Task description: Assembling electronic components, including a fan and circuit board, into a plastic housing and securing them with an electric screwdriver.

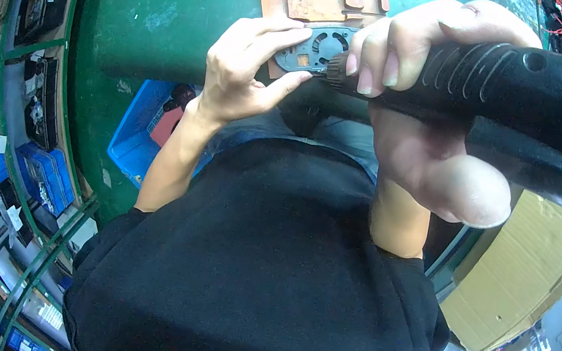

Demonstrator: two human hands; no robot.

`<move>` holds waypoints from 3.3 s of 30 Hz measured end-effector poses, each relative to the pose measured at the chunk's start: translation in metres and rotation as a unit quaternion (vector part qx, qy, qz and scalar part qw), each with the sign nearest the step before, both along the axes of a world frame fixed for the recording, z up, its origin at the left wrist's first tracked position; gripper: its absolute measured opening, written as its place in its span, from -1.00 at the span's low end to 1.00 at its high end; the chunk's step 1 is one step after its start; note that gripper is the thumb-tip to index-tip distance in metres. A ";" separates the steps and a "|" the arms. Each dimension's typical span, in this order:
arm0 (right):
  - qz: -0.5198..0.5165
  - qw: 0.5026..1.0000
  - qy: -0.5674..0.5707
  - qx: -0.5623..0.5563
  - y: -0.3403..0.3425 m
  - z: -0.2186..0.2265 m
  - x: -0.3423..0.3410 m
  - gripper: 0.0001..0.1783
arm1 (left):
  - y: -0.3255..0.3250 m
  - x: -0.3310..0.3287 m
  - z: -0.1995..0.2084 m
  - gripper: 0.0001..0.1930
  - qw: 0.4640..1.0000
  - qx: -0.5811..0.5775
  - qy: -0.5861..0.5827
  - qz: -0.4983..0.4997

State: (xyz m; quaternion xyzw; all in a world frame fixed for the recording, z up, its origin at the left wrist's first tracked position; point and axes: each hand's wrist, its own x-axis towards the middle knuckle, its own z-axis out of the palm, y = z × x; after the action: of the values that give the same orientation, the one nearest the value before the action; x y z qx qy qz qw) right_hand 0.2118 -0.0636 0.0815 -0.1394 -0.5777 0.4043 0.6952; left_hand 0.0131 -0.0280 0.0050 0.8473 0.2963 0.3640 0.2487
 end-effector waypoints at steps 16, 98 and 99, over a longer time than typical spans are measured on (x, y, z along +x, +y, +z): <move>-0.007 0.999 -0.034 0.001 0.011 -0.012 -0.001 0.05 | 0.006 0.001 -0.011 -0.55 0.998 0.049 -0.033 0.003; -0.401 0.780 -0.342 -0.338 -0.029 -0.030 0.011 -0.67 | -0.197 -0.305 -0.253 -0.57 0.538 -0.551 -0.408 0.491; -0.385 0.809 -0.330 -0.297 -0.027 -0.035 0.007 -0.62 | -0.211 -0.332 -0.270 -0.55 0.534 -0.551 -0.450 0.457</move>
State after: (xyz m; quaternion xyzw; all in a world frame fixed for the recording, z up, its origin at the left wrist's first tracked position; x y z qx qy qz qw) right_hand 0.2191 -0.0903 0.0470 -0.6754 -0.5230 0.1852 0.4858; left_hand -0.3193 -0.2390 -0.2646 0.0163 0.6339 0.5260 0.5668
